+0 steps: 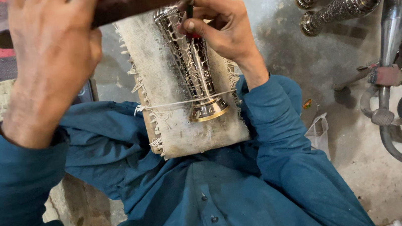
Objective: The person uses a hammer and a small chisel to engrave a decorative pattern into a silver-colored metal cup. The cup is held steady on a padded support while the person repeatedly taps the chisel to create a textured surface.
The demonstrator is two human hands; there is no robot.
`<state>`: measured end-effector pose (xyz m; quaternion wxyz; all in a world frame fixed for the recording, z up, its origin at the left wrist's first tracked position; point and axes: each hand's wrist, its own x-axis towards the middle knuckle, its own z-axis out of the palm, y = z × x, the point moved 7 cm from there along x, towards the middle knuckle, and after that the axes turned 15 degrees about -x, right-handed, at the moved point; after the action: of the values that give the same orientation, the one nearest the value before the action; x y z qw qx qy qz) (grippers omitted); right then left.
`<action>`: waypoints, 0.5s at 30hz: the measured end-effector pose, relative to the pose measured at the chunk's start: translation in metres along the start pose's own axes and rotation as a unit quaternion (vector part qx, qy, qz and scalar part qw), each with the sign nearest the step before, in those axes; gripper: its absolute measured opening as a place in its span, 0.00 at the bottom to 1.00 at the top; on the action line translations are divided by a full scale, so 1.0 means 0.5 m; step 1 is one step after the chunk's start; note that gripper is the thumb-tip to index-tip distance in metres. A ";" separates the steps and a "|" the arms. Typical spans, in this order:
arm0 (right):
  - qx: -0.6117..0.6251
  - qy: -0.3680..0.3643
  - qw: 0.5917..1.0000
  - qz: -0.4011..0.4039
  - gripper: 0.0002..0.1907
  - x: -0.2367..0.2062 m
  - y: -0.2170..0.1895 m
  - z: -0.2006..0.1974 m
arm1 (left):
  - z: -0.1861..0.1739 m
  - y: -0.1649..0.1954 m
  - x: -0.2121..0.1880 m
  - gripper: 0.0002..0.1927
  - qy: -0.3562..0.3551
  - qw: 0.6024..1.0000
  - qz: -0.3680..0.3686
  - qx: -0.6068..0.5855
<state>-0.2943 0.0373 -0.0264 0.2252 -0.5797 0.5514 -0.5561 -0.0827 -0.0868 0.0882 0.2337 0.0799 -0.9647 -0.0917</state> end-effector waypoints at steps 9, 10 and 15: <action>0.030 0.001 0.999 0.021 0.14 -0.004 0.008 -0.001 | 0.016 -0.020 0.000 0.24 0.021 0.991 -0.017 -0.133; 0.012 -0.001 0.999 0.032 0.14 -0.005 0.011 0.000 | 0.017 -0.020 0.002 0.24 0.020 0.991 -0.019 -0.134; 0.033 -0.004 0.999 0.018 0.15 -0.001 0.009 -0.002 | 0.019 -0.023 0.008 0.23 0.003 0.991 -0.048 -0.125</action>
<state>-0.2967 0.0370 -0.0302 0.2568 -0.5637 0.5421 -0.5677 -0.0896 -0.0972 0.0791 0.2395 0.0970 -0.9401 -0.2225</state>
